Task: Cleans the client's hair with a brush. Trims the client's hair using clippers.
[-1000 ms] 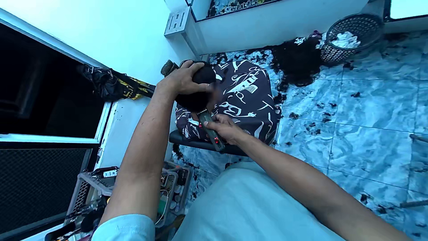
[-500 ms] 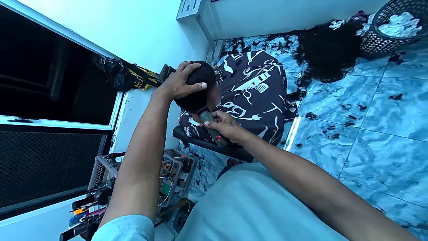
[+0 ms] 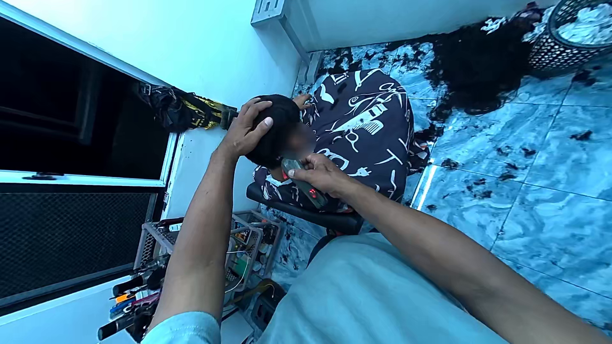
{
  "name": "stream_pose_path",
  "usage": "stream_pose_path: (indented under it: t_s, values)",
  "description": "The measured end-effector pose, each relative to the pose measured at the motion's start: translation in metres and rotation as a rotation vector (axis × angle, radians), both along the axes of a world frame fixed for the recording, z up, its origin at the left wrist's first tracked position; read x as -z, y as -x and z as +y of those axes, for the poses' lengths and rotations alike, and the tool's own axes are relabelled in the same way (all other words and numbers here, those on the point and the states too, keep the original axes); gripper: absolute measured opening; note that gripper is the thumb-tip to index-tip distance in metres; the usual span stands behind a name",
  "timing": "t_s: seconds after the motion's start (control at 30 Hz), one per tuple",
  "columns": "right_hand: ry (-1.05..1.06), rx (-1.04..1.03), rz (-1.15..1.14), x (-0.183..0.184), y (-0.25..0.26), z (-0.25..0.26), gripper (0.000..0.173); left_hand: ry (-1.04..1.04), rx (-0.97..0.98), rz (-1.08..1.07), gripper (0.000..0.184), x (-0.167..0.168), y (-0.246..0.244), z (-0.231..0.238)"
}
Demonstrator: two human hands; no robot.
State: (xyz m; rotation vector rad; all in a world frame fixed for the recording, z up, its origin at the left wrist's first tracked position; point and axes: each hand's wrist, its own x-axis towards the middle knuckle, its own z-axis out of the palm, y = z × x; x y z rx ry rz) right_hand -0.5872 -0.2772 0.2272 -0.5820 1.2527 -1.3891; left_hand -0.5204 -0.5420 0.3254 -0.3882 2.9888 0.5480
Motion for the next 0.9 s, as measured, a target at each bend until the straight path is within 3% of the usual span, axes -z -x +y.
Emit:
stream_pose_path:
  t_s: [0.1,0.23,0.37,0.5,0.6,0.67,0.77,0.9]
  values:
    - [-0.086,-0.029,0.008,0.002,0.005,0.001,0.039,-0.007,-0.005,0.013,0.063,0.000,0.001,0.001]
    - [0.046,0.004,-0.067,-0.012,0.011,0.005,0.034,-0.013,-0.002,0.025,0.066,0.002,0.001,0.001]
    - [-0.086,-0.043,0.022,-0.005,0.016,0.002,0.034,-0.013,0.005,0.030,0.065,-0.001,0.003,0.002]
    - [0.045,-0.002,-0.054,-0.019,0.018,0.004,0.035,-0.012,-0.004,0.019,0.066,0.000,0.002,0.001]
    - [-0.092,-0.055,0.029,-0.019,0.021,0.006,0.033,-0.020,0.001,0.023,0.065,-0.001,0.002,0.001]
    - [-0.123,-0.074,-0.074,-0.015,0.025,0.003,0.034,-0.015,0.002,0.032,0.065,-0.001,0.003,0.000]
    - [0.034,-0.065,-0.230,-0.019,0.033,-0.002,0.035,-0.018,-0.007,0.028,0.064,0.001,0.001,-0.001]
    - [-0.064,-0.091,-0.080,-0.015,0.031,0.002,0.033,-0.013,-0.018,0.029,0.064,0.000,0.000,0.001]
